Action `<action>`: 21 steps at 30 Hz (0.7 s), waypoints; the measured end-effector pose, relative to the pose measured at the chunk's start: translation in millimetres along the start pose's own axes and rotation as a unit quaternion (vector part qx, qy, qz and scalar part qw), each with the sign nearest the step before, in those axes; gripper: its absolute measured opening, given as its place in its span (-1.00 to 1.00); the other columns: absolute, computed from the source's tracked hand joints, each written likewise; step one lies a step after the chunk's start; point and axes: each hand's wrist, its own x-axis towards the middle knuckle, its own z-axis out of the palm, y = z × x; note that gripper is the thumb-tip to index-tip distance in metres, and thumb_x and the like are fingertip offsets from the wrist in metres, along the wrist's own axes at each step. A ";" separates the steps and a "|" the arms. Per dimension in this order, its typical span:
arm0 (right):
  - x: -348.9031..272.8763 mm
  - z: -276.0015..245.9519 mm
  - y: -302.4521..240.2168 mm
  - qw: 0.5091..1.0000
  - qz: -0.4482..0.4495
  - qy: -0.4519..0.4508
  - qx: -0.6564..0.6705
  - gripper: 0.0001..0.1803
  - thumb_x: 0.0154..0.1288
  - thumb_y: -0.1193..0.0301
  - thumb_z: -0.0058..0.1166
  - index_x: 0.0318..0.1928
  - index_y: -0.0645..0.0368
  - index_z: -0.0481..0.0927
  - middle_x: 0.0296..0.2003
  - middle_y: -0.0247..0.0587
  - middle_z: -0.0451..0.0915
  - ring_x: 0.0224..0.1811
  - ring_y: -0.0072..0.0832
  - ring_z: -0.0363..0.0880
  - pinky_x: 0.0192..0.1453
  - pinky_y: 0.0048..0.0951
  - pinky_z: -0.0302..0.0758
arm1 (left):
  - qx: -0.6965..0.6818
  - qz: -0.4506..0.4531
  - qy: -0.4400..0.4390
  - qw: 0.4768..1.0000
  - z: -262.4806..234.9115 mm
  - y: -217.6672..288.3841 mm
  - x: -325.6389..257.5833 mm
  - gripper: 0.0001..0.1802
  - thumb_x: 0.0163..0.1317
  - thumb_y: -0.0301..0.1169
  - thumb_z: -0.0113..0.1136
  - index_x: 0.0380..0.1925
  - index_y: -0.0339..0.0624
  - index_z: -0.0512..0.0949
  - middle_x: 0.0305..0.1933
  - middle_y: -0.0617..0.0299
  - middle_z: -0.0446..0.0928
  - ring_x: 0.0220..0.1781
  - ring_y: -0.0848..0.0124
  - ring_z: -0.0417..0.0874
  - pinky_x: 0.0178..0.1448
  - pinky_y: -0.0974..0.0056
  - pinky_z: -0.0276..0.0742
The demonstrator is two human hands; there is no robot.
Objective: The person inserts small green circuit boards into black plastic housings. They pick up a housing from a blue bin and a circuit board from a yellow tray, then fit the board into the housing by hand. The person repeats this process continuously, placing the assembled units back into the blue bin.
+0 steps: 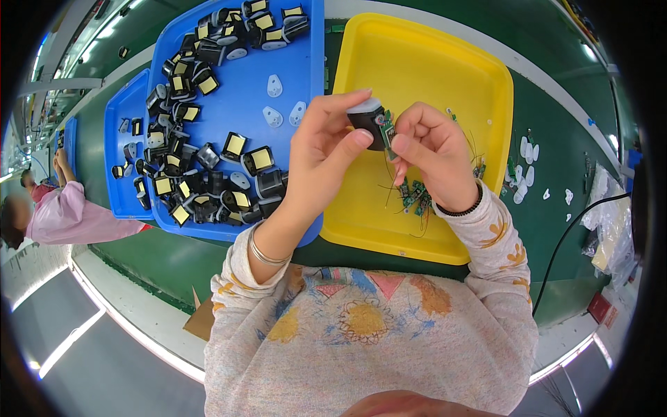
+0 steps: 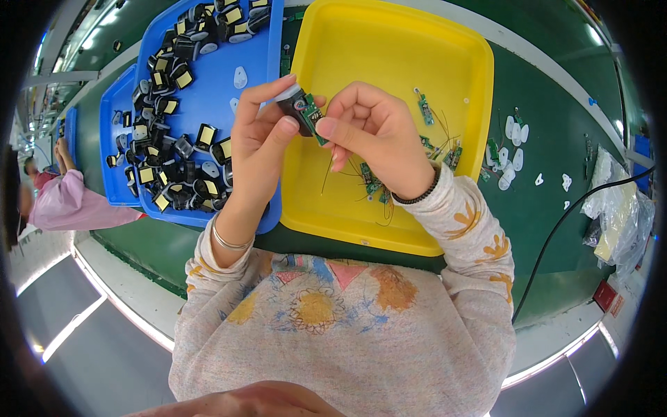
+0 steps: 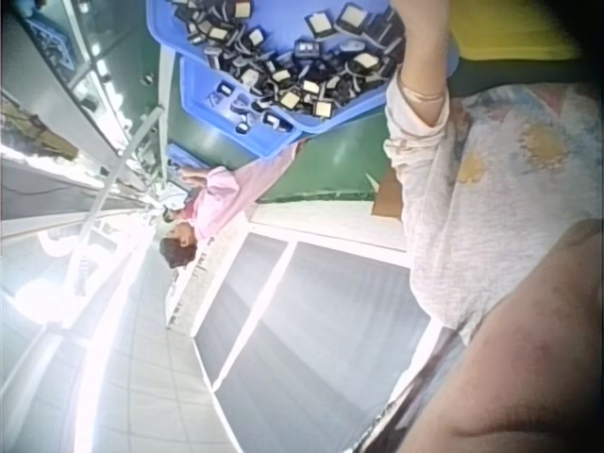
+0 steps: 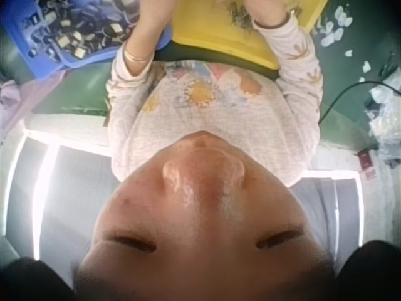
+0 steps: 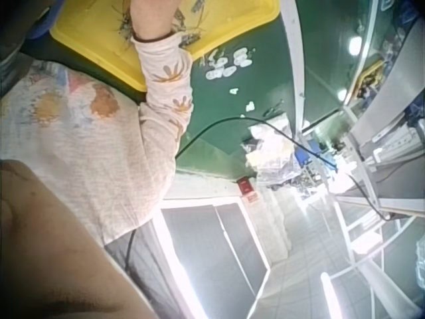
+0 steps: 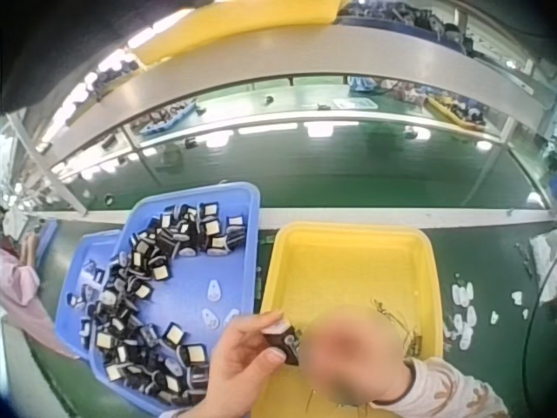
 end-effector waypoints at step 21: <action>-8.6 12.4 0.4 0.828 -0.266 0.066 -0.489 -0.88 -0.06 0.61 0.10 -0.46 0.25 0.44 -0.61 -0.21 0.41 -0.68 -0.45 0.42 -0.60 -0.54 0.31 | 0.106 0.044 -0.058 0.992 -1.6 3.8 -0.3 -0.58 0.03 -0.60 0.02 -0.03 -0.21 0.36 0.09 0.12 0.36 0.09 0.32 0.42 0.00 0.30 0.43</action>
